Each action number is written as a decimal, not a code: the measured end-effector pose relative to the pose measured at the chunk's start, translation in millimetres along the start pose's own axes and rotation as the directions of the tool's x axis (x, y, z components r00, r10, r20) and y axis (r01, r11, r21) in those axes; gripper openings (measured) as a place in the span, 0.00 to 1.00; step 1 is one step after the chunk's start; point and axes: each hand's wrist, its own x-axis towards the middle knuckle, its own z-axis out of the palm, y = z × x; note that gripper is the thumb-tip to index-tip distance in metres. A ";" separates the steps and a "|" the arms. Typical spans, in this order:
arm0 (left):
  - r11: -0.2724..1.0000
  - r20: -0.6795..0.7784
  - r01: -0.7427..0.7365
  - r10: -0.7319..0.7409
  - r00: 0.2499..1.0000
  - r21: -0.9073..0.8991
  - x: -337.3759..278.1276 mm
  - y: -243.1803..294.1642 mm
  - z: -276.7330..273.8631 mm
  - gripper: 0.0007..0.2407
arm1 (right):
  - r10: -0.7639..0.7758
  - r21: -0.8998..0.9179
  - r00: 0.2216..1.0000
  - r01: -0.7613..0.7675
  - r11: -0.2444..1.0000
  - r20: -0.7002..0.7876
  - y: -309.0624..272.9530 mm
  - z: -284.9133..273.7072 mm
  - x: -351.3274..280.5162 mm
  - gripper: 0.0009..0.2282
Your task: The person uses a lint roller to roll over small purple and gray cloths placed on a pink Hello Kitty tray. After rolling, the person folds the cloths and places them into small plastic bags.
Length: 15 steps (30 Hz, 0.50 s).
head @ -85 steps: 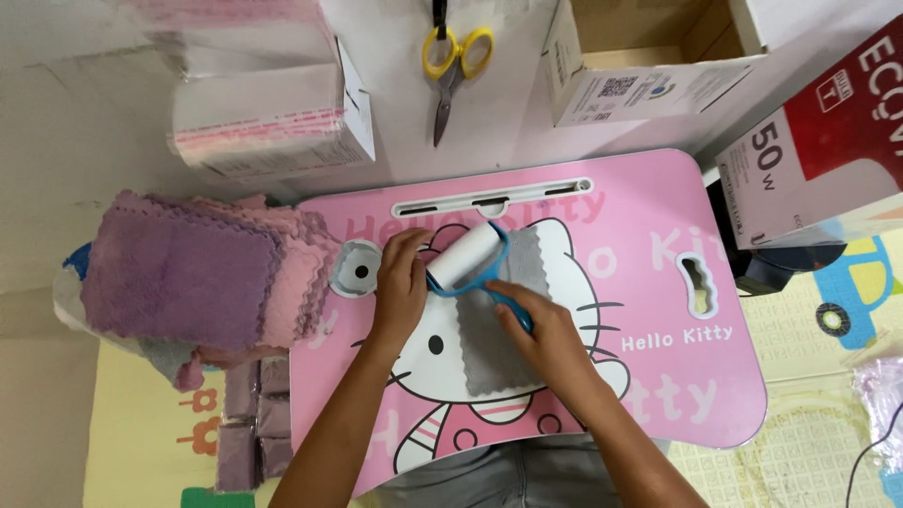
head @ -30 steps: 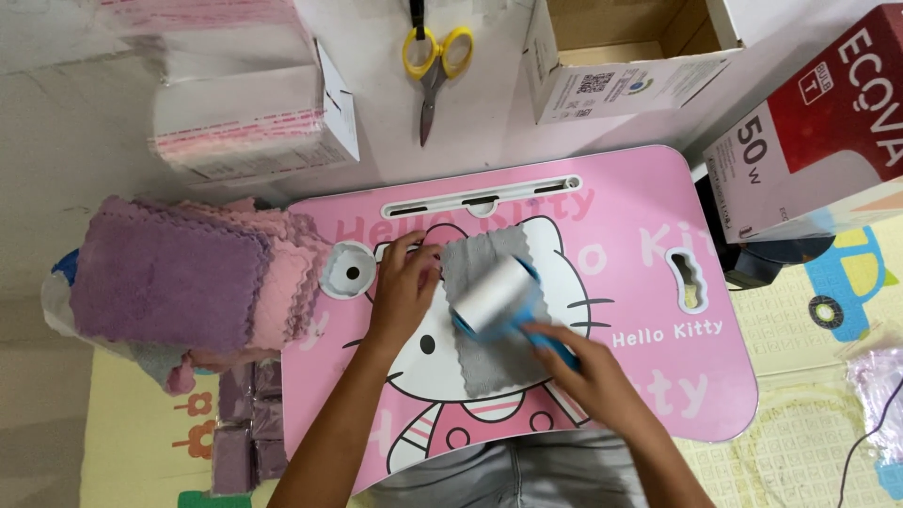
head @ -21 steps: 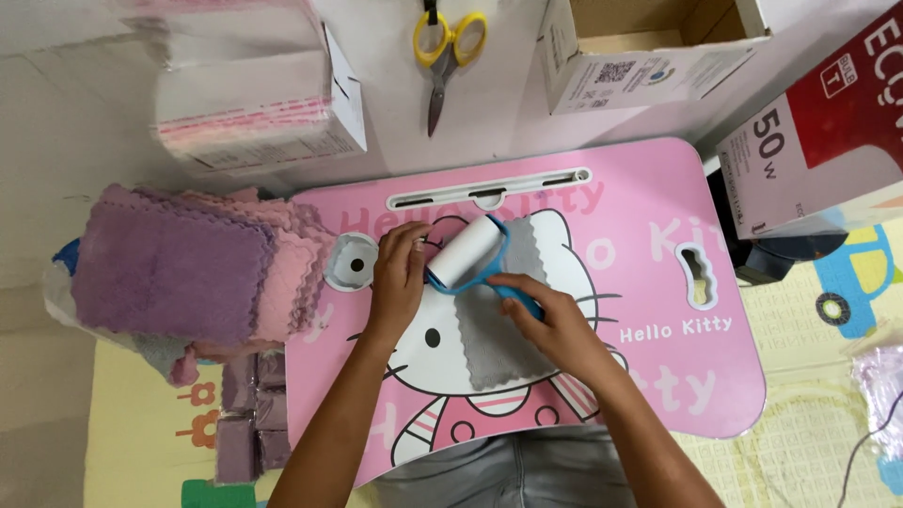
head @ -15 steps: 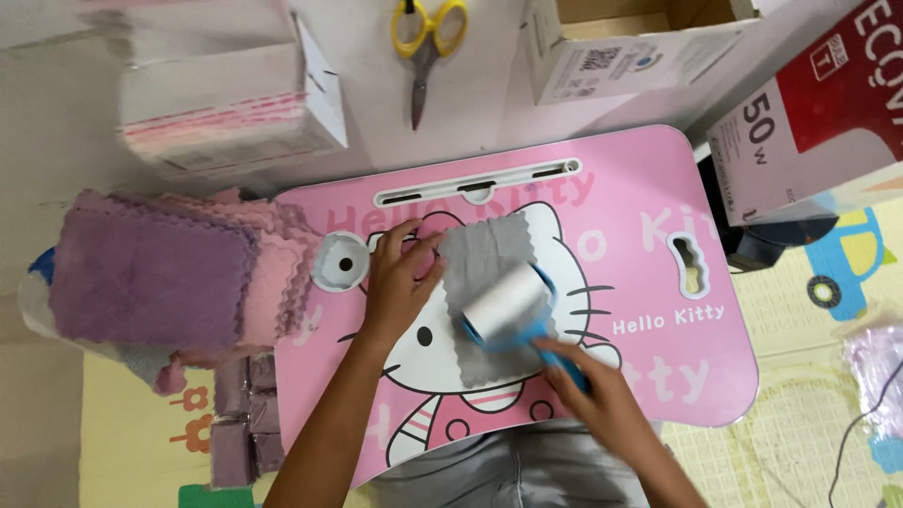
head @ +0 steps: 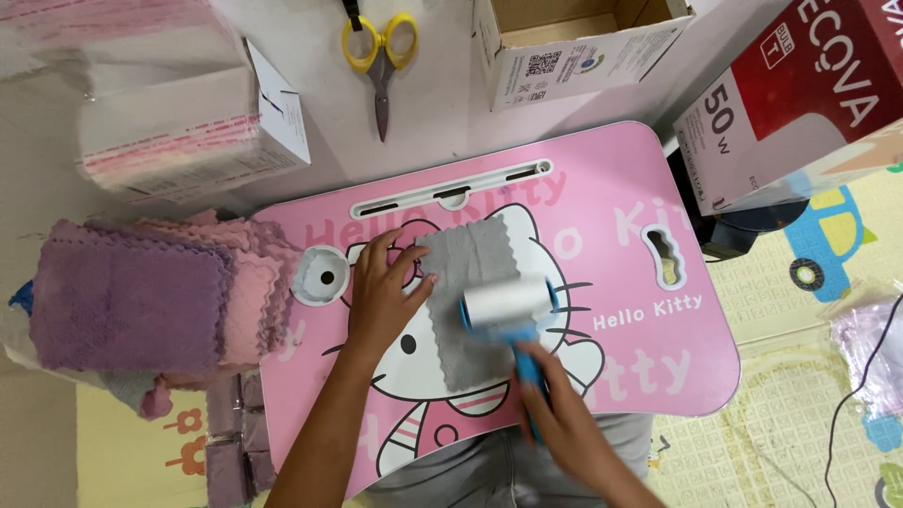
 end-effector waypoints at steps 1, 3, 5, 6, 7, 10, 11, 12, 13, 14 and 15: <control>1.000 -0.001 0.000 0.000 1.000 0.002 -0.3 -0.2 -0.4 0.15 | -0.001 0.001 1.000 0.001 1.000 0.001 -10.0 0.7 16.5 0.20; 1.000 -0.006 -0.016 0.016 1.000 -0.007 0.0 -0.4 -1.0 0.14 | -0.066 -0.040 0.998 0.065 0.997 -0.020 -30.5 1.8 49.7 0.20; 1.000 -0.004 -0.020 0.020 1.000 -0.010 0.3 -2.7 0.2 0.13 | -0.048 -0.040 0.998 0.047 0.998 -0.036 -47.9 1.8 73.2 0.20; 1.000 0.000 -0.019 0.019 1.000 -0.015 -0.5 -3.9 0.9 0.13 | -0.026 -0.041 0.998 0.024 0.999 -0.051 -56.5 2.0 84.7 0.20; 1.000 -0.001 -0.019 0.018 1.000 -0.014 -0.2 -3.2 0.0 0.13 | -0.027 -0.042 0.998 0.025 0.999 -0.049 -60.6 1.7 86.0 0.20; 1.000 -0.011 -0.017 0.017 1.000 -0.018 0.6 -1.5 -2.1 0.13 | 0.035 0.001 0.998 -0.035 0.999 -0.058 -65.1 -1.0 80.8 0.19; 1.000 -0.008 -0.016 0.016 1.000 -0.012 0.8 -1.2 -2.6 0.13 | 0.025 -0.074 0.998 -0.030 0.997 -0.064 -61.1 -2.9 72.6 0.19; 1.000 -0.005 -0.014 0.014 1.000 -0.006 1.1 -0.9 -3.2 0.13 | 0.014 -0.148 0.998 -0.024 0.989 -0.069 -57.3 -5.0 64.5 0.19; 1.000 -0.007 -0.010 0.010 1.000 -0.006 1.0 -2.1 -1.9 0.13 | 0.015 -0.150 0.998 -0.025 0.988 -0.066 -45.7 -8.7 51.4 0.19; 1.000 -0.020 -0.020 0.020 1.000 0.002 0.5 -2.8 -0.4 0.14 | 0.022 -0.184 0.996 -0.037 0.982 -0.084 -33.9 -12.8 37.7 0.19; 1.000 -0.033 -0.030 0.030 0.999 0.011 -0.1 -3.3 1.2 0.15 | 0.029 -0.218 0.994 -0.050 0.975 -0.102 -22.1 -17.2 24.0 0.20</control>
